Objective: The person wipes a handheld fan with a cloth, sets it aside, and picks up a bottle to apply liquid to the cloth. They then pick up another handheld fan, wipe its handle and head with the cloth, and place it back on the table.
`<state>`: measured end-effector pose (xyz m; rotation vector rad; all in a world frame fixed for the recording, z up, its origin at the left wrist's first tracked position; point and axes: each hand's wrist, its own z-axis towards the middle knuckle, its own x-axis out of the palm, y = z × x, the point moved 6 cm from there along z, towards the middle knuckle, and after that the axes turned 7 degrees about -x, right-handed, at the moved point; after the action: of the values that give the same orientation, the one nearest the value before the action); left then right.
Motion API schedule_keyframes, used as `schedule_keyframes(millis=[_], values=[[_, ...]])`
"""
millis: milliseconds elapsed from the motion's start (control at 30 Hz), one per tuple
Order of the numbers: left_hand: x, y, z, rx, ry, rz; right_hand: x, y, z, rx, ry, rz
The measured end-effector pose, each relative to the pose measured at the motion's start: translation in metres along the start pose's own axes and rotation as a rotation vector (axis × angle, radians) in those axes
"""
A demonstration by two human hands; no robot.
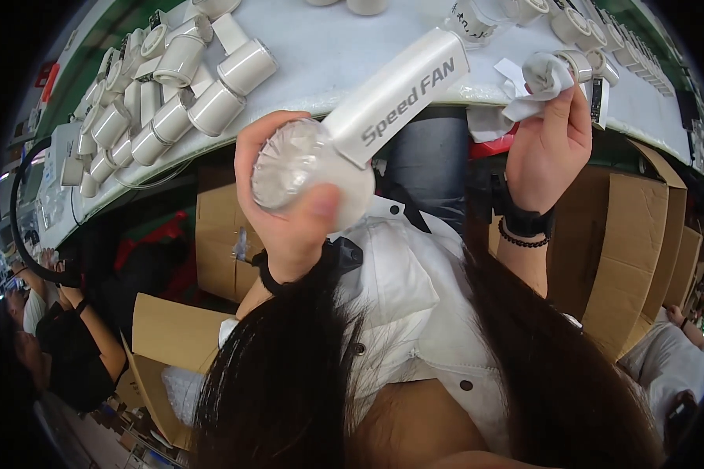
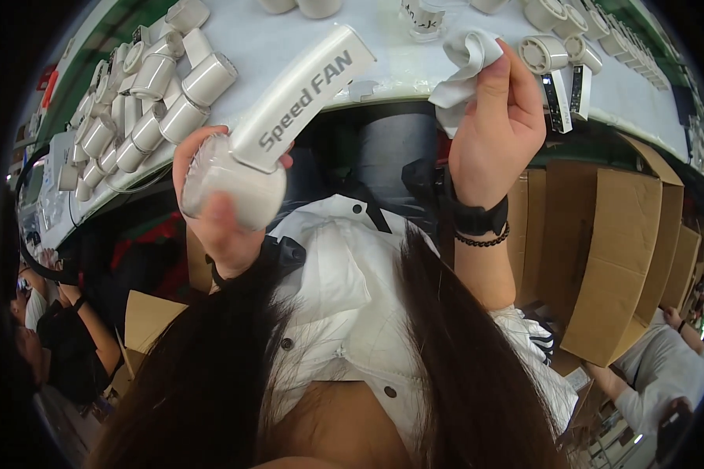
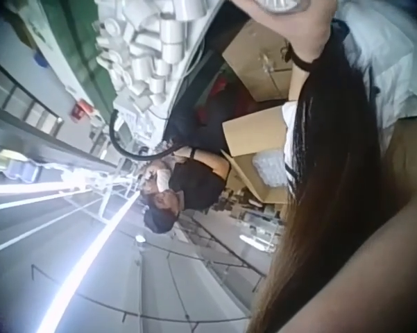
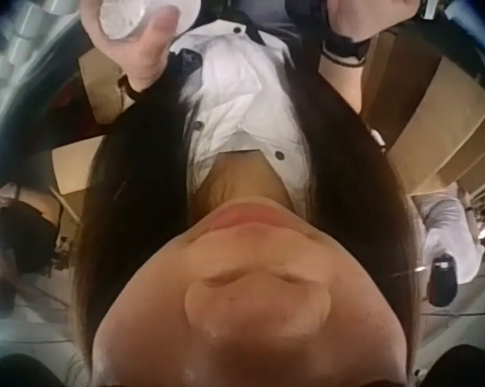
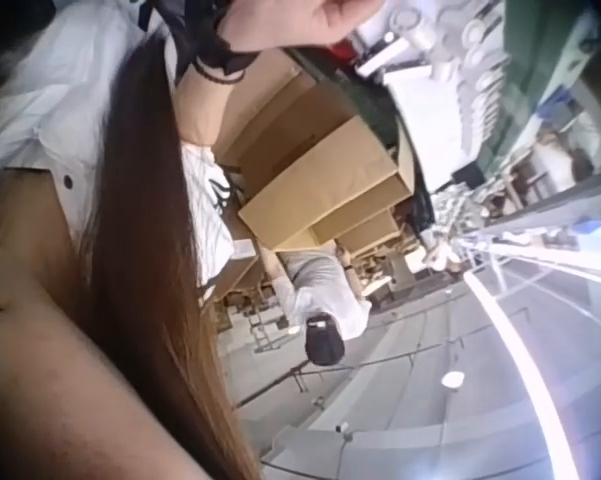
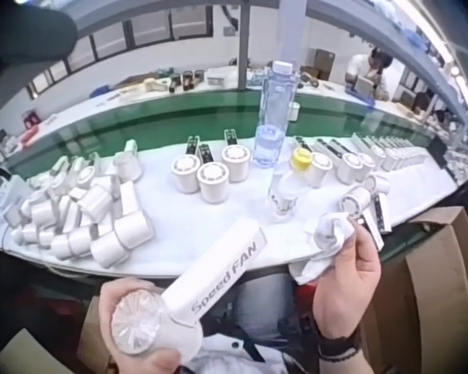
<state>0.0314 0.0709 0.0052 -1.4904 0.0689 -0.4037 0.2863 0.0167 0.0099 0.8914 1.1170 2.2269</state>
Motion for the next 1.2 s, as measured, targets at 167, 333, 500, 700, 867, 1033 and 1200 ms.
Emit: schedule_keyframes(millis=[167, 333, 500, 700, 867, 1033, 1200], values=[[0.016, -0.014, -0.003, 0.258, 0.003, 0.106, 0.011, 0.006, -0.004, -0.057, -0.006, 0.053], [0.025, -0.032, -0.004, 0.502, 0.167, 0.444, 0.031, 0.020, -0.008, -0.019, 0.088, 0.084], [0.029, -0.027, -0.009, 0.523, 0.181, 0.492, 0.057, 0.038, -0.028, -0.288, 0.390, -0.292], [0.032, -0.029, -0.019, 0.562, 0.071, 0.410, 0.071, 0.052, -0.042, -0.483, 0.495, -0.383], [0.037, -0.036, -0.022, 0.641, 0.080, 0.475, 0.057, 0.037, -0.025, -0.150, 0.145, -0.278], [0.039, -0.038, -0.025, 0.908, 0.074, 0.726, 0.064, 0.051, -0.037, -0.458, 0.500, -0.396], [0.041, -0.035, -0.028, 1.115, 0.215, 0.945, 0.045, 0.034, 0.004, -0.391, 0.215, -0.349]])
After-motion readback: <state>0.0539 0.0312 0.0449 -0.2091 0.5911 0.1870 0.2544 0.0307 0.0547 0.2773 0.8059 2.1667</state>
